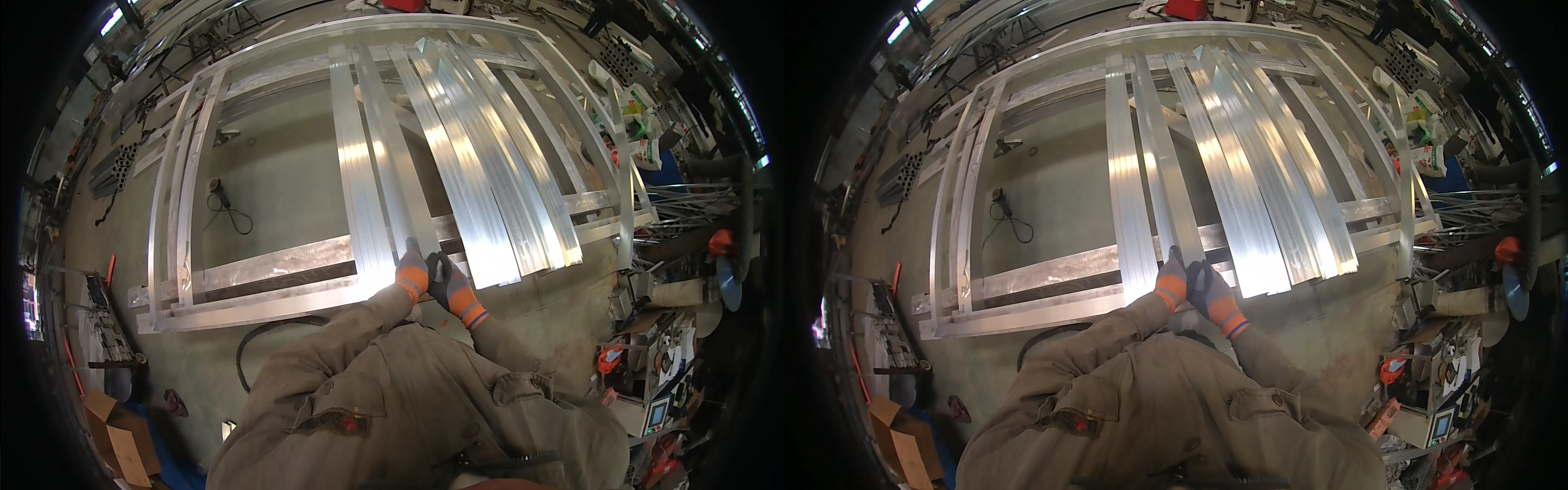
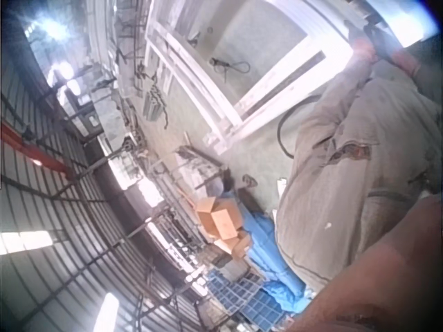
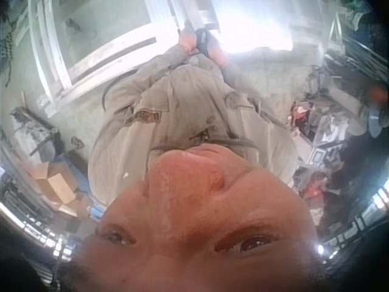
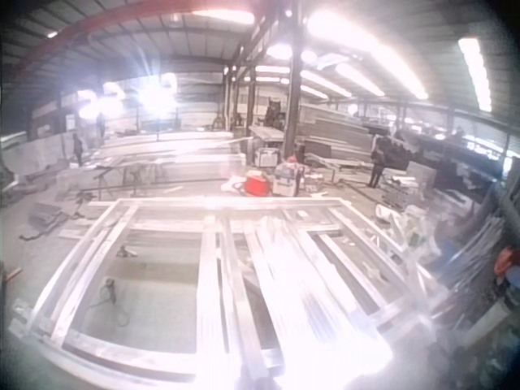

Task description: The person picks up long aluminum strips from the floor and places them one by one into a large rectangular metal frame. The person aligns each strip vertically within the frame and adjusts its position before moving to the next strip.

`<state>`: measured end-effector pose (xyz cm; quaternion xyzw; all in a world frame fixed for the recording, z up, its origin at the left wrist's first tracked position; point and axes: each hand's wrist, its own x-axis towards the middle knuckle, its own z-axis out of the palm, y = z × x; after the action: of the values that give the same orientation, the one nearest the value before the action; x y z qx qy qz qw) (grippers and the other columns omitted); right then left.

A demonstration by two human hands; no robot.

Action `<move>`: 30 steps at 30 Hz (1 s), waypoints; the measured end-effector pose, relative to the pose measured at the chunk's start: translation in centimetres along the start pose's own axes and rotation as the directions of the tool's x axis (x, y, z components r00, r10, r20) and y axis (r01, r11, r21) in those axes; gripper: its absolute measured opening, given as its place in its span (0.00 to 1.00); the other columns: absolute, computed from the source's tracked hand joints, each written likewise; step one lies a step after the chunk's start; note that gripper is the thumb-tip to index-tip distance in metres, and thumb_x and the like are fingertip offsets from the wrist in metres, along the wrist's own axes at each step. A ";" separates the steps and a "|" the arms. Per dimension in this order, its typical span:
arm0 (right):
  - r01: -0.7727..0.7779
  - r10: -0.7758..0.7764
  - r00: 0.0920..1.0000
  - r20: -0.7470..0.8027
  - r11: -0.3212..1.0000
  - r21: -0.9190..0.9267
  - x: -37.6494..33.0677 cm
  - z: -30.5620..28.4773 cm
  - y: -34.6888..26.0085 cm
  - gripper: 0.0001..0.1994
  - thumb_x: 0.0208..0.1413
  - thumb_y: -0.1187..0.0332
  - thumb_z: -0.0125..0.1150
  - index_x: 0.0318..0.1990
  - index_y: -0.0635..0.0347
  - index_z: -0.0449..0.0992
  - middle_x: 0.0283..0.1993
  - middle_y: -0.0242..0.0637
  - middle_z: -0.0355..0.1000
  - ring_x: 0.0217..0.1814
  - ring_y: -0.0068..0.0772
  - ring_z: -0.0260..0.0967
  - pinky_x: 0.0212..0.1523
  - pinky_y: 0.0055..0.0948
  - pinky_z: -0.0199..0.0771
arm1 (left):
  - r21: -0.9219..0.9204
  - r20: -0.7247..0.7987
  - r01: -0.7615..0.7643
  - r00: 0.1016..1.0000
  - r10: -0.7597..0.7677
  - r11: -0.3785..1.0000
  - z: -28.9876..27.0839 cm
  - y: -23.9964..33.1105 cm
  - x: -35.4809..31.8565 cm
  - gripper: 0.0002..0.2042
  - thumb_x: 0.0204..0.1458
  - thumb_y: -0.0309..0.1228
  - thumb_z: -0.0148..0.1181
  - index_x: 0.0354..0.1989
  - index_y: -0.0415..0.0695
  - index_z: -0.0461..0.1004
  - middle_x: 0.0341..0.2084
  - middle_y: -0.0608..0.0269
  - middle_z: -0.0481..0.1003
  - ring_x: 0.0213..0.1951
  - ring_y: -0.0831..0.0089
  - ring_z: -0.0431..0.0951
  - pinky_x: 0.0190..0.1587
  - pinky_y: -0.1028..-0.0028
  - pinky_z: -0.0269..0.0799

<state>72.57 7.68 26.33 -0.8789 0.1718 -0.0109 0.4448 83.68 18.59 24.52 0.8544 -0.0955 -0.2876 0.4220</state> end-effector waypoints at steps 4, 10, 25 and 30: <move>0.015 0.002 0.984 -0.177 0.995 0.098 -1.7 2.4 -3.2 0.38 0.59 0.55 0.75 0.74 0.58 0.66 0.65 0.56 0.76 0.67 0.62 0.74 0.63 0.46 0.77 | -0.682 -0.119 -0.104 0.992 0.030 0.724 -1.9 -1.5 0.6 0.25 0.69 0.39 0.62 0.68 0.38 0.70 0.58 0.47 0.80 0.54 0.52 0.82 0.57 0.60 0.79; 0.045 -0.049 0.998 0.047 0.997 0.066 -2.7 5.0 -9.3 0.46 0.60 0.50 0.74 0.80 0.61 0.59 0.81 0.58 0.58 0.80 0.62 0.61 0.75 0.47 0.70 | -0.593 -0.253 -0.194 0.966 0.047 0.781 -8.9 -4.2 -3.9 0.18 0.66 0.29 0.65 0.62 0.38 0.77 0.48 0.58 0.82 0.48 0.69 0.79 0.53 0.68 0.77; -0.201 0.128 0.962 -0.239 0.929 -0.310 -4.3 3.3 0.5 0.42 0.57 0.49 0.75 0.76 0.54 0.68 0.85 0.50 0.53 0.83 0.60 0.54 0.79 0.54 0.64 | -0.244 -0.679 -0.095 0.727 -0.101 0.965 -24.8 -21.9 -9.0 0.18 0.69 0.33 0.62 0.59 0.33 0.80 0.47 0.52 0.86 0.47 0.67 0.82 0.53 0.66 0.76; -0.186 0.121 0.976 -0.180 0.893 -0.410 -5.7 4.0 0.4 0.47 0.56 0.44 0.75 0.79 0.53 0.64 0.86 0.52 0.50 0.86 0.60 0.49 0.80 0.56 0.59 | -0.253 -0.691 -0.010 0.702 -0.174 0.967 -27.2 -25.8 -7.2 0.20 0.68 0.39 0.62 0.57 0.34 0.83 0.47 0.46 0.87 0.47 0.55 0.86 0.54 0.60 0.77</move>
<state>67.73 12.36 24.31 -0.9349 0.2719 -0.0041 0.2281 91.33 55.76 20.42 0.8456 0.1473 0.0344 0.5119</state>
